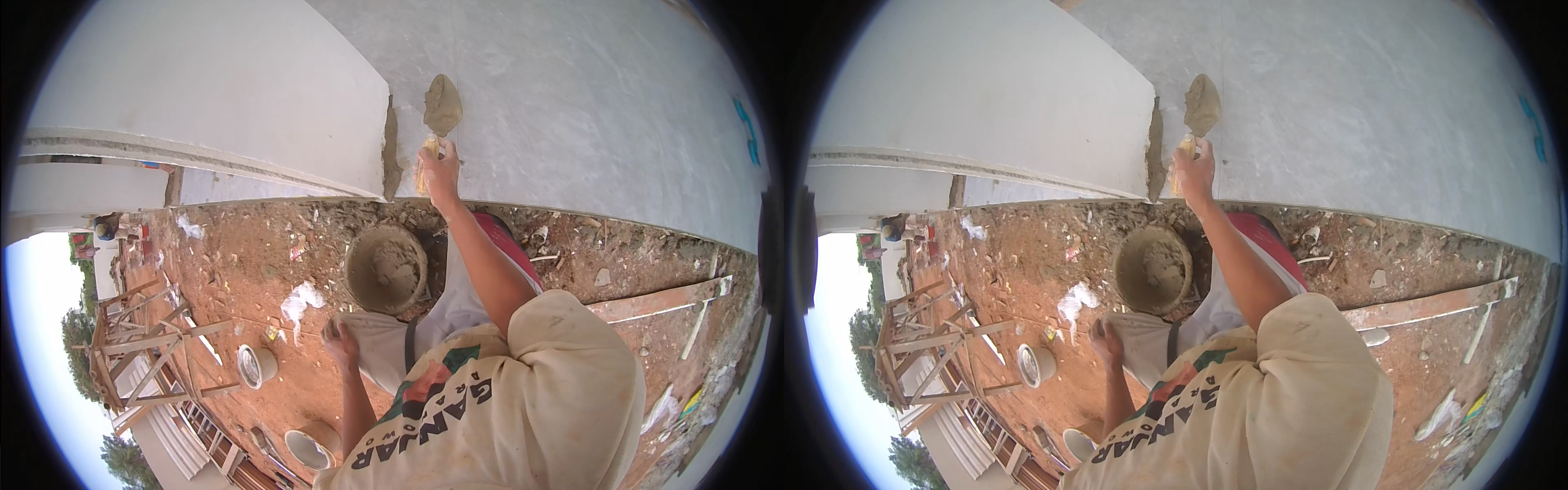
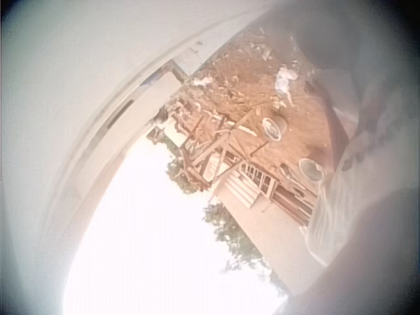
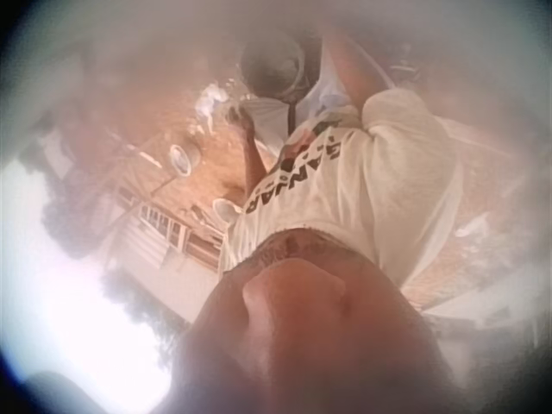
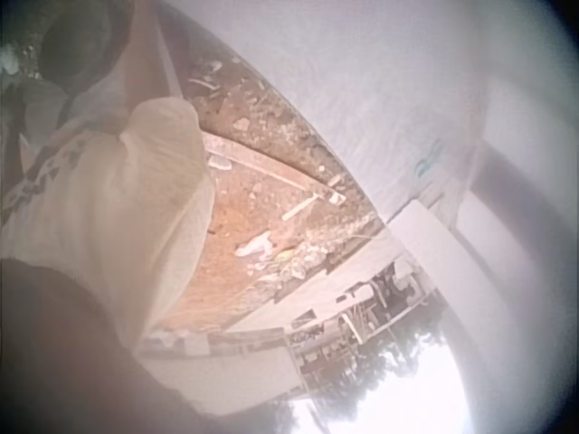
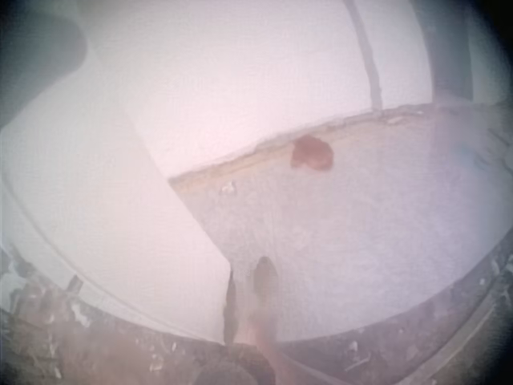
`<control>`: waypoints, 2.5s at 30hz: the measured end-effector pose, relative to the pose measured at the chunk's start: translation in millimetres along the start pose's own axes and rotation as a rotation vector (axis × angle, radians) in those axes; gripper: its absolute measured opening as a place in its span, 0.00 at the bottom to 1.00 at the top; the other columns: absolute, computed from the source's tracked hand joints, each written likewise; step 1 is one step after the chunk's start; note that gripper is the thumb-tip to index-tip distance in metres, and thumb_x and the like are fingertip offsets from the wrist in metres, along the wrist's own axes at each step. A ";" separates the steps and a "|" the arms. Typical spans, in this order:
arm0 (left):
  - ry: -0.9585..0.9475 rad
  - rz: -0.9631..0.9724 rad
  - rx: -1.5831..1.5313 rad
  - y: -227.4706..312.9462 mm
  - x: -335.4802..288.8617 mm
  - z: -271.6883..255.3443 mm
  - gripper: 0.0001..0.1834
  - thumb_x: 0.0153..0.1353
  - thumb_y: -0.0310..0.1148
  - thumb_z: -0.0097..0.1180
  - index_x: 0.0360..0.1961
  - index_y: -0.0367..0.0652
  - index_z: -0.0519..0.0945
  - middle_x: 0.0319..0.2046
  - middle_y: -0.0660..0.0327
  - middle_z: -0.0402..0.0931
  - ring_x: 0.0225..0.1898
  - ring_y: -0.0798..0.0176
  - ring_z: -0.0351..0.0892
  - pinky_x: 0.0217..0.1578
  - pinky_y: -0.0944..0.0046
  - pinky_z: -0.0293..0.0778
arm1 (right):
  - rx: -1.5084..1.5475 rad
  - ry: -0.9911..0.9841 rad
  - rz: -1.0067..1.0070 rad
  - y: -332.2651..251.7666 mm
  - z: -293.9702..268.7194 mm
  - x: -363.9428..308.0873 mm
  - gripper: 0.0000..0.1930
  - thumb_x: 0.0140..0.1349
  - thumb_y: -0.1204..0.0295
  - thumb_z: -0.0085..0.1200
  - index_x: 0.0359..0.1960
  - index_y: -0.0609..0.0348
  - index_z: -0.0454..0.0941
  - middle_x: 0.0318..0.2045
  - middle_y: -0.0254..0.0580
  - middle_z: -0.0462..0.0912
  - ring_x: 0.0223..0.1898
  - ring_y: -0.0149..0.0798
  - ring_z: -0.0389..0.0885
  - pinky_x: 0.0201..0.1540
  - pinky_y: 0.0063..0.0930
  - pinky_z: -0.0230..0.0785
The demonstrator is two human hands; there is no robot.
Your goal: The person scoops cement from a bucket using a trowel and applies it to the floor joints between tiles. They repeatedly smooth the cement into the gaps to fill them.
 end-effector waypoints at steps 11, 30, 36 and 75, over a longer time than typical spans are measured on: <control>-0.031 -0.040 0.006 18.4 4.9 0.1 0.27 0.64 0.41 0.55 0.54 0.27 0.78 0.54 0.37 0.73 0.56 0.37 0.73 0.58 0.46 0.69 | -0.707 0.105 -0.211 74.7 49.8 97.5 0.27 0.51 0.68 0.66 0.52 0.61 0.68 0.37 0.56 0.82 0.38 0.53 0.84 0.40 0.44 0.77; -0.030 -0.024 0.005 19.6 3.0 -2.5 0.26 0.63 0.40 0.56 0.54 0.28 0.78 0.53 0.38 0.75 0.57 0.37 0.73 0.58 0.47 0.70 | -0.160 -0.177 0.300 57.1 15.2 64.8 0.06 0.60 0.72 0.57 0.37 0.58 0.75 0.21 0.35 0.75 0.19 0.32 0.75 0.19 0.29 0.70; -0.021 -0.062 -0.042 22.9 1.5 -1.9 0.26 0.64 0.41 0.56 0.54 0.28 0.78 0.52 0.38 0.76 0.57 0.38 0.73 0.59 0.47 0.69 | -0.158 -0.237 0.281 61.4 6.3 46.6 0.08 0.62 0.69 0.57 0.38 0.59 0.77 0.24 0.38 0.78 0.21 0.31 0.76 0.20 0.28 0.70; -0.007 -0.002 -0.008 14.7 1.9 1.2 0.26 0.64 0.39 0.56 0.54 0.27 0.77 0.53 0.37 0.74 0.55 0.36 0.74 0.58 0.46 0.69 | -0.054 -0.126 0.381 45.0 -14.0 90.1 0.18 0.68 0.59 0.44 0.49 0.60 0.74 0.27 0.39 0.74 0.23 0.36 0.74 0.26 0.34 0.72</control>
Point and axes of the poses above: each hand's wrist, its own x-axis towards the middle knuckle, its own z-axis out of the palm, y = z × x, the point moved 2 cm from there along x, towards the middle knuckle
